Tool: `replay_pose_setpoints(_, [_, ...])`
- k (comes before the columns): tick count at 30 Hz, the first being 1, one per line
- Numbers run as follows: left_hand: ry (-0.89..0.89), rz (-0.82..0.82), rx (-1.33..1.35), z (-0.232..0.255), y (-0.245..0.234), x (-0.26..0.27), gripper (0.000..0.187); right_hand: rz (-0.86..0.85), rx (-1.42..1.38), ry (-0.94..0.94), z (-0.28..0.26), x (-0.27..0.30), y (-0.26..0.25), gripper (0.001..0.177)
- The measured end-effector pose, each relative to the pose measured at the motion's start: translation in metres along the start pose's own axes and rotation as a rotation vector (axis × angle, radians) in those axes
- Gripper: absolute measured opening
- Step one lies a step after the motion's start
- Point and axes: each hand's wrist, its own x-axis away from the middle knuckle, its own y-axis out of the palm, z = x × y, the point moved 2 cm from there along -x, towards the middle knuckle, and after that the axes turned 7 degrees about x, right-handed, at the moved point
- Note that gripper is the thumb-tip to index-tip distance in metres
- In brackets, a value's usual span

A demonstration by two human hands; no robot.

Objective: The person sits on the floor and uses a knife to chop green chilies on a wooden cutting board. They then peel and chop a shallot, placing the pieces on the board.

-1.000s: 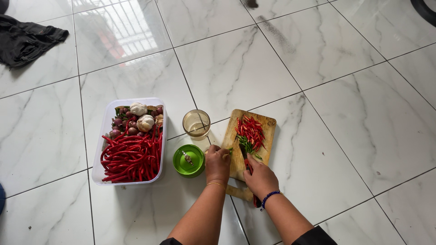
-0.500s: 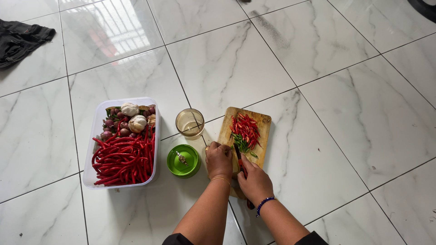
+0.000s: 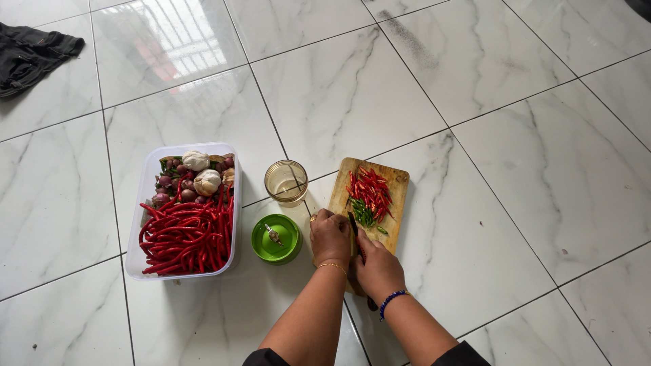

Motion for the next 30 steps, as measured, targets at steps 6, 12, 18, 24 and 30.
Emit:
replay_pose_setpoints(6, [-0.012,-0.024,-0.002,0.001,0.001,-0.006,0.006,-0.005,-0.014,0.008,-0.006,-0.003,0.003,0.058])
replay_pose_setpoints(12, [-0.013,-0.039,-0.012,-0.003,0.002,-0.009,0.009,-0.018,0.008,-0.009,-0.009,-0.007,0.004,0.058])
replay_pose_setpoints(18, [-0.002,-0.031,-0.032,-0.003,0.003,-0.010,0.009,-0.039,0.014,0.010,-0.007,-0.011,0.007,0.059])
replay_pose_setpoints(24, [0.001,-0.022,-0.038,-0.002,0.004,-0.009,0.007,-0.061,0.011,0.007,-0.004,-0.013,0.004,0.064])
replay_pose_setpoints(30, [0.007,-0.016,-0.069,0.000,0.002,-0.007,0.008,-0.133,0.070,0.009,0.012,-0.002,-0.004,0.064])
